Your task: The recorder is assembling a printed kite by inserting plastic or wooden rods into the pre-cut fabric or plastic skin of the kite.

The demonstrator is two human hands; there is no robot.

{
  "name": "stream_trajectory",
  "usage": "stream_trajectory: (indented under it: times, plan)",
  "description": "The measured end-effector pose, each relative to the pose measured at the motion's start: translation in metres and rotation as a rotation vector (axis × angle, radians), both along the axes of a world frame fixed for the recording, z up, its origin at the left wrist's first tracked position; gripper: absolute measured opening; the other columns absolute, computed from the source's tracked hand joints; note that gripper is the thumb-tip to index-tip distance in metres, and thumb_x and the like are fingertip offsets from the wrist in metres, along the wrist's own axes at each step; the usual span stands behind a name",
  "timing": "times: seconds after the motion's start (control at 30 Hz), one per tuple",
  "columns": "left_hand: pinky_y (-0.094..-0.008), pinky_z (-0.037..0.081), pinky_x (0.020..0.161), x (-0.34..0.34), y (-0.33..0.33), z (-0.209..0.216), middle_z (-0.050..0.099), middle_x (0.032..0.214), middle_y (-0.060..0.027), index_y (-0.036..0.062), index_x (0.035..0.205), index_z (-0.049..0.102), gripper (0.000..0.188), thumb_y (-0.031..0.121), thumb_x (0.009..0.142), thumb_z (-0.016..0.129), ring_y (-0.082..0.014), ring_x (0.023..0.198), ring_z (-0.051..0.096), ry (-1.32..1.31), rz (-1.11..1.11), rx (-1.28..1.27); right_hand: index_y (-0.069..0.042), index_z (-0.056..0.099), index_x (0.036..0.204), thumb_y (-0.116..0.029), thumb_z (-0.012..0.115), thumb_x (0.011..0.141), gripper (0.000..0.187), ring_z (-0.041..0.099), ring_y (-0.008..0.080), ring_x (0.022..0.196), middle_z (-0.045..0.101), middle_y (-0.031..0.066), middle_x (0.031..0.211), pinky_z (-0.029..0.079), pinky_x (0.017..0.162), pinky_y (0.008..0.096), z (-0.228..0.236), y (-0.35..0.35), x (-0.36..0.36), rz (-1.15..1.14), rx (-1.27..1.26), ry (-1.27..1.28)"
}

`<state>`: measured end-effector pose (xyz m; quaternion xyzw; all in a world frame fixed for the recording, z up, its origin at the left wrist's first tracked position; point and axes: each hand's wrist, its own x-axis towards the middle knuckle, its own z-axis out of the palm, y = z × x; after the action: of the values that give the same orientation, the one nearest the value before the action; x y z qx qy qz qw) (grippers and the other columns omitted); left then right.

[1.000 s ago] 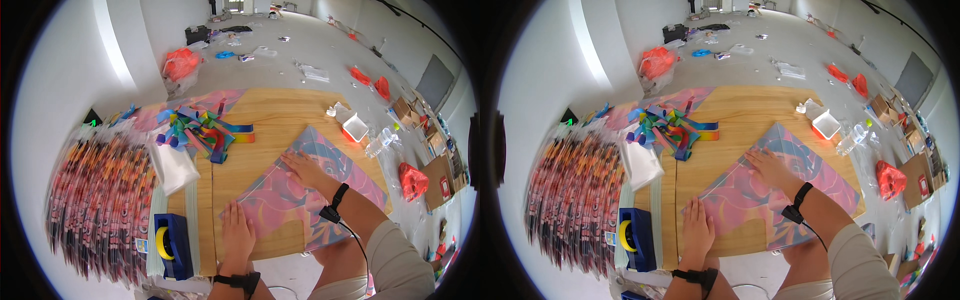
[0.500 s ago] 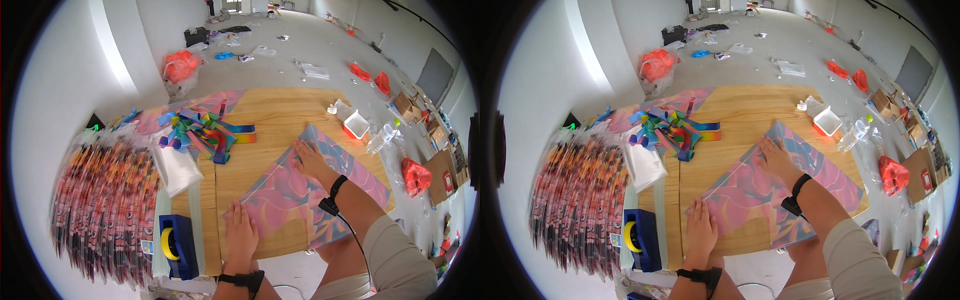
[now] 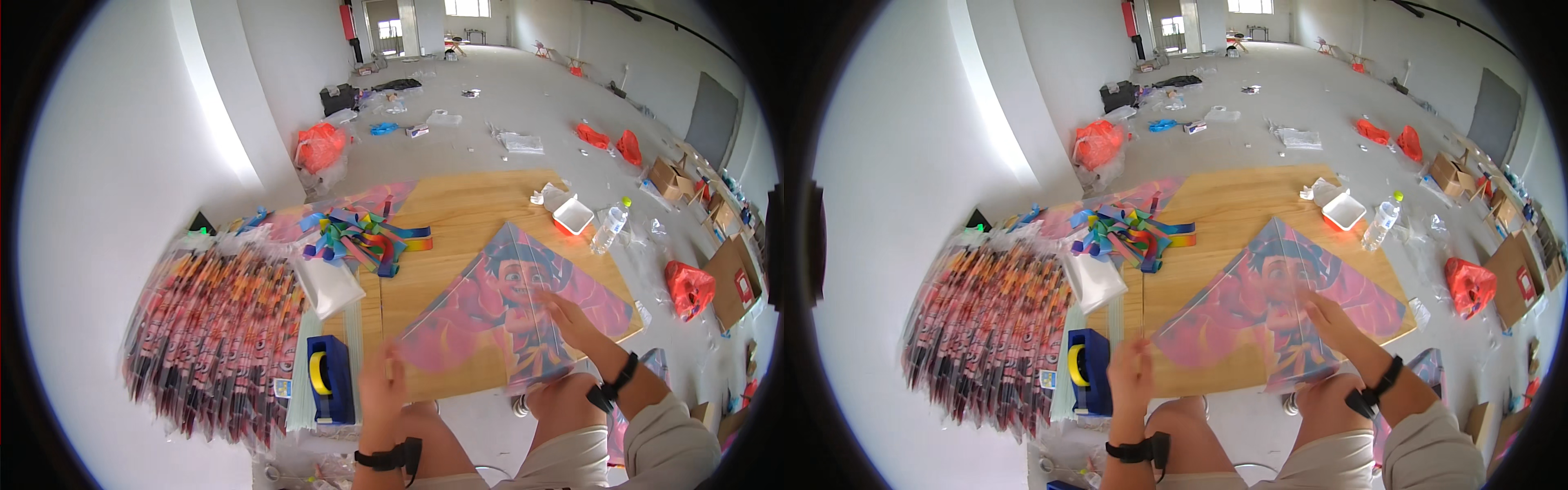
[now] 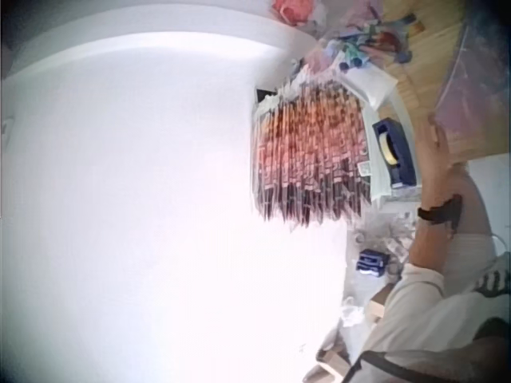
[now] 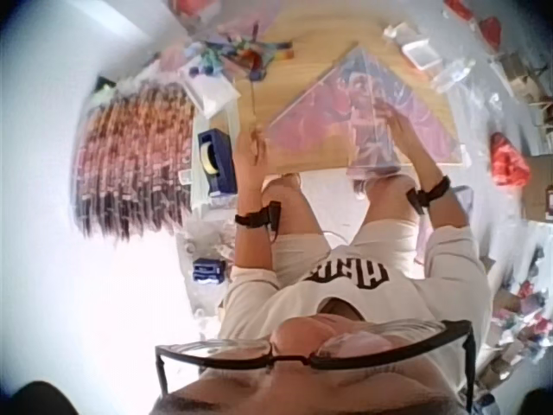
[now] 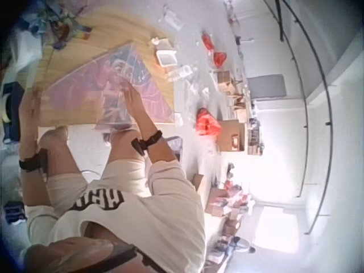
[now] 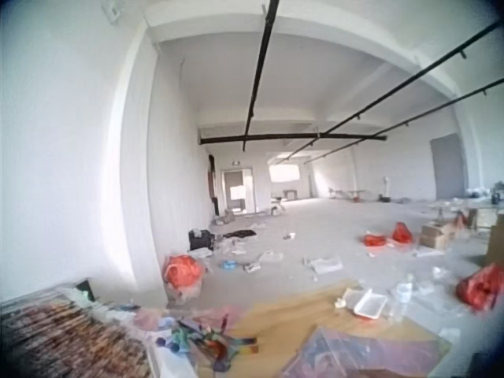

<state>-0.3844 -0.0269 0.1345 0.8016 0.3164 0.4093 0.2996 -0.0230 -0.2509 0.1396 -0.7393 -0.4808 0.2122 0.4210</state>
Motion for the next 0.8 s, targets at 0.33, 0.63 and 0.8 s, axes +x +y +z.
stream_trajectory:
  times: [0.33,0.63,0.8]
  plan:
    - [-0.0369,0.051,0.071,-0.163,0.01,-0.049,0.062,0.093,-0.0091,0.0035,0.113,0.076,0.018,0.01,0.099,0.067,-0.0222,0.08,0.06,0.14,0.442,-0.003,0.0,0.075,0.113,-0.037,0.038,0.117,0.052,0.071,0.0182,0.081,0.075,0.0108,0.093,0.056,0.075,0.031,-0.093,-0.22,-0.11,-0.307,0.043,0.541]
    - [-0.037,0.053,0.093,-0.182,0.05,-0.073,0.078,0.088,-0.0153,-0.0053,0.091,0.08,0.053,0.037,0.11,0.053,-0.025,0.096,0.073,-0.037,0.25,-0.714,-0.001,0.077,0.096,-0.02,0.047,0.114,0.04,0.066,0.0136,0.068,0.072,0.0042,0.076,0.052,0.065,0.0292,-0.048,-0.24,-0.148,-0.437,-0.073,0.083]
    - [-0.0354,0.051,0.094,-0.177,0.042,-0.041,0.078,0.096,-0.0116,-0.0062,0.098,0.079,0.05,0.039,0.107,0.06,-0.0238,0.094,0.07,-0.066,0.353,-0.603,-0.003,0.079,0.09,-0.019,0.052,0.11,0.037,0.071,0.0178,0.066,0.073,0.0068,0.072,0.054,0.064,0.0327,-0.031,-0.245,-0.155,-0.524,0.036,0.133]
